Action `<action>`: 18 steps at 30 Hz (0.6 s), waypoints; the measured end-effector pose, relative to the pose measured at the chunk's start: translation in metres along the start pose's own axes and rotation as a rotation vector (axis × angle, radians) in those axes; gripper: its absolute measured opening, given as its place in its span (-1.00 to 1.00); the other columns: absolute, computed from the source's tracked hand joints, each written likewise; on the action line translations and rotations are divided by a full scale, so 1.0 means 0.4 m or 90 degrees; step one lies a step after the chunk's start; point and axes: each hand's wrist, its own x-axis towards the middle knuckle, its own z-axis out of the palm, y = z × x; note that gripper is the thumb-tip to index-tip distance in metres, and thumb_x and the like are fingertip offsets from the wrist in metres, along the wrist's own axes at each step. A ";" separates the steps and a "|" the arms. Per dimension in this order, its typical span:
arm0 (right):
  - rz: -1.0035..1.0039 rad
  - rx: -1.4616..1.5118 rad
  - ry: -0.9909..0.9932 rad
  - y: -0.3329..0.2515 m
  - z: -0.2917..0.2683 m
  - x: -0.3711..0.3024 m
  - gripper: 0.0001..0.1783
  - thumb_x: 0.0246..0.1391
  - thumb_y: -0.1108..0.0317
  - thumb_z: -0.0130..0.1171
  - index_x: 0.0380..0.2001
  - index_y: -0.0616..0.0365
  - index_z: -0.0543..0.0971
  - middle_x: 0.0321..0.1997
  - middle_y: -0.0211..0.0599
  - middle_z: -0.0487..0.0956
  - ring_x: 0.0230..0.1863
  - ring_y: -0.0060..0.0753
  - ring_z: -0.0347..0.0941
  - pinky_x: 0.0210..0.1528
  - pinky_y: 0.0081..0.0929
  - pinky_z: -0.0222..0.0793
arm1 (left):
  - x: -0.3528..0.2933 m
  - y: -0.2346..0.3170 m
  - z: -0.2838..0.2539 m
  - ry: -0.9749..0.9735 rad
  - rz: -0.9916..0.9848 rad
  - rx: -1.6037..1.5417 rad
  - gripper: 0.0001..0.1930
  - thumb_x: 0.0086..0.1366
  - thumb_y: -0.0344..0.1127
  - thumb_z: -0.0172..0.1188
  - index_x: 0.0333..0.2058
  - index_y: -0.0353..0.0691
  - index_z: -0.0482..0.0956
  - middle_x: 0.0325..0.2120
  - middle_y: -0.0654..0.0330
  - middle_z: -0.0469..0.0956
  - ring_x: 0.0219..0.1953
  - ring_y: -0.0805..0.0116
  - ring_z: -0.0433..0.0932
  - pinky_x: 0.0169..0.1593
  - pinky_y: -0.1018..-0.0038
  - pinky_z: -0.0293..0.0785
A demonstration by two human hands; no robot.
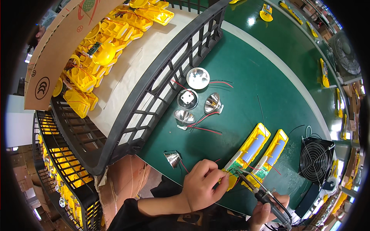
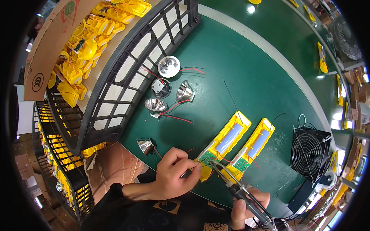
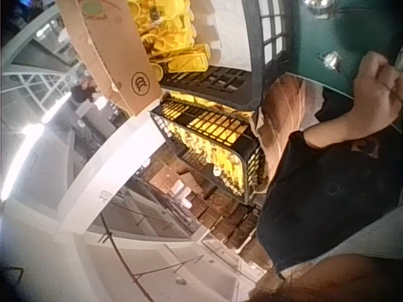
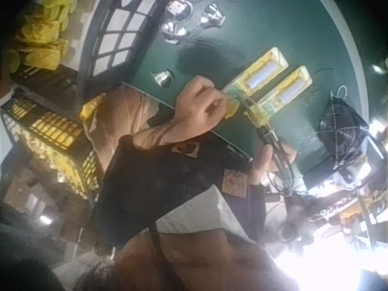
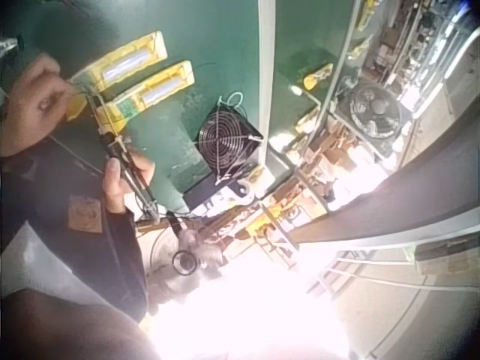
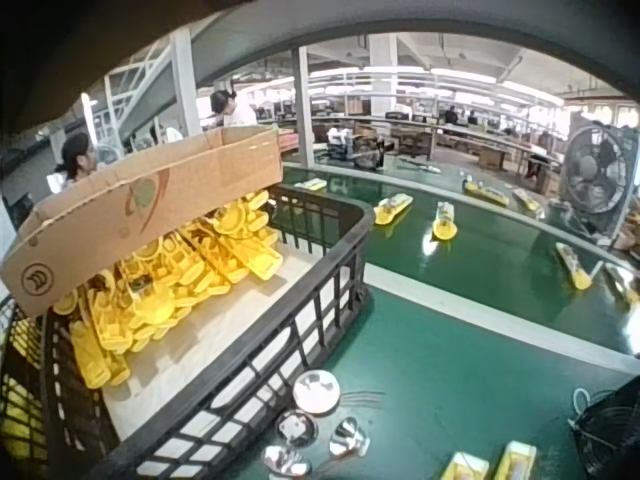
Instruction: The person solders electronic components onto flashlight bodies using a soldering iron, places assembled pieces onto a conveyor belt, and retrieves parts from the conveyor belt and containers by hand.
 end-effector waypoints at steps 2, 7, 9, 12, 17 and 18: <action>-0.057 -0.009 0.058 0.005 -0.003 -0.002 -0.54 -0.24 0.13 0.19 -0.52 0.21 0.17 -0.66 -0.39 0.21 -0.68 -0.63 0.16 -0.57 -0.73 0.17 | -0.002 -0.001 -0.001 -0.002 0.002 0.000 -0.88 -0.14 -0.56 0.22 -0.59 -0.27 0.45 -0.58 0.24 0.26 -0.71 0.53 0.20 -0.68 0.63 0.10; -0.151 -0.025 0.176 0.025 -0.036 -0.002 -0.47 -0.27 0.02 0.17 -0.59 0.23 0.18 -0.67 -0.39 0.17 -0.68 -0.61 0.13 -0.64 -0.67 -0.01 | -0.002 0.003 -0.003 -0.001 0.007 -0.004 -0.88 -0.12 -0.55 0.22 -0.54 -0.27 0.48 -0.54 0.22 0.27 -0.71 0.54 0.24 -0.67 0.66 0.15; -0.144 -0.020 0.150 0.030 -0.051 -0.003 -0.48 -0.27 0.03 0.18 -0.59 0.23 0.18 -0.67 -0.40 0.17 -0.71 -0.62 0.12 -0.64 -0.69 0.01 | -0.002 0.016 -0.011 -0.022 -0.016 0.007 -0.86 -0.12 -0.53 0.22 -0.51 -0.27 0.48 -0.50 0.20 0.29 -0.65 0.49 0.30 -0.60 0.63 0.21; -0.129 0.004 0.131 0.030 -0.067 -0.007 -0.49 -0.25 0.05 0.18 -0.59 0.23 0.18 -0.67 -0.41 0.17 -0.74 -0.63 0.12 -0.66 -0.72 0.05 | 0.003 0.040 -0.034 -0.051 0.001 0.075 -0.82 -0.10 -0.49 0.22 -0.44 -0.26 0.48 -0.42 0.15 0.34 -0.50 0.37 0.37 -0.43 0.53 0.30; -0.123 0.037 0.112 0.031 -0.082 -0.002 -0.52 -0.23 0.09 0.19 -0.58 0.22 0.18 -0.68 -0.41 0.18 -0.77 -0.64 0.15 -0.69 -0.77 0.07 | 0.016 0.069 -0.108 -0.018 -0.028 0.122 -0.87 0.00 -0.44 0.14 -0.42 -0.27 0.44 -0.42 0.10 0.40 -0.37 0.21 0.39 -0.30 0.40 0.32; -0.154 0.060 0.092 0.034 -0.084 0.002 -0.57 -0.19 0.16 0.17 -0.56 0.22 0.18 -0.67 -0.42 0.18 -0.76 -0.68 0.12 -0.71 -0.81 0.06 | 0.022 0.069 -0.121 -0.003 -0.022 0.121 -0.87 0.00 -0.44 0.14 -0.42 -0.27 0.44 -0.42 0.10 0.40 -0.37 0.21 0.39 -0.30 0.40 0.32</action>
